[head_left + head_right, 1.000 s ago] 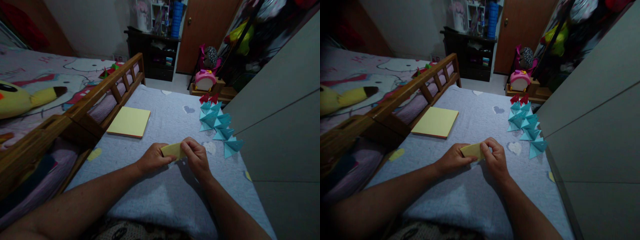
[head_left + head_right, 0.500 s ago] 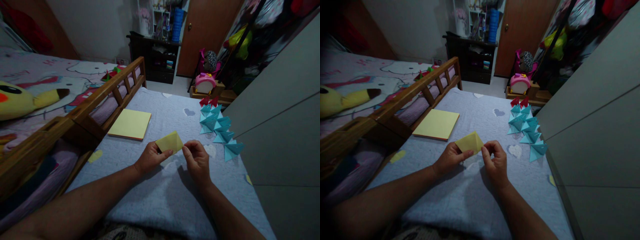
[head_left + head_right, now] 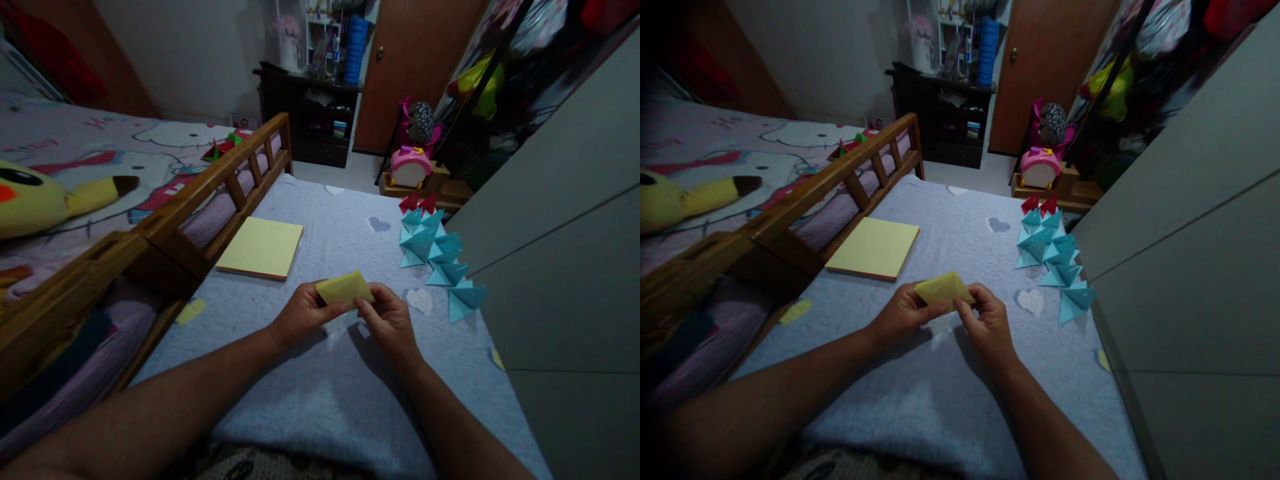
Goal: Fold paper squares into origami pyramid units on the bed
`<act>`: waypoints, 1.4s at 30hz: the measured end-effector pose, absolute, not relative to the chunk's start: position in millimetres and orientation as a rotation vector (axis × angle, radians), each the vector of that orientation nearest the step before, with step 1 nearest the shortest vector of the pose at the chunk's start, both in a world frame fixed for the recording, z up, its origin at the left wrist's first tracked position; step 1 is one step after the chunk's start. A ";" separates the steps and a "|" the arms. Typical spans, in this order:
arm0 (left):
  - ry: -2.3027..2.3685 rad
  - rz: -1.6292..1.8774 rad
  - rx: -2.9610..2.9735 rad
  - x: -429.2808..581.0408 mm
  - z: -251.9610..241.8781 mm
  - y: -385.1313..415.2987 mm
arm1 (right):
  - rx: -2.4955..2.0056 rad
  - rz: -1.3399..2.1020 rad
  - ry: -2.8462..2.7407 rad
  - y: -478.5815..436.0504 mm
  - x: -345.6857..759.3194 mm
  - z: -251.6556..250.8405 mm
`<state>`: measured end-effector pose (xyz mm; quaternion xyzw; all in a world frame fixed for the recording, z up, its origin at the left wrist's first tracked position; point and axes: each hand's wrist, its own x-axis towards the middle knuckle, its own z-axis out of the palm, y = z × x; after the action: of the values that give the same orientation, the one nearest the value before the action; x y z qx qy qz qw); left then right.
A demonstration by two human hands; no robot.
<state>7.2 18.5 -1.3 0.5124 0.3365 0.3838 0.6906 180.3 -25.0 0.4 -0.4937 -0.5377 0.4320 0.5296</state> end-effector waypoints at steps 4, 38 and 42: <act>0.783 0.915 1.203 2.7 -1.7 23.7 | -1.195 1.015 -1.257 -24.3 182.8 -0.4; 0.791 1.048 1.265 3.0 -5.1 30.4 | -1.299 0.718 -1.215 -24.1 181.7 -9.7; 0.803 1.047 1.307 2.7 -3.0 30.5 | -1.273 0.680 -1.255 -25.9 182.7 -10.3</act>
<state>2.7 30.5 -3.0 0.5636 0.3461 0.4516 0.5988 182.7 -25.9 -10.3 -0.5438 -0.5361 0.2905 0.5766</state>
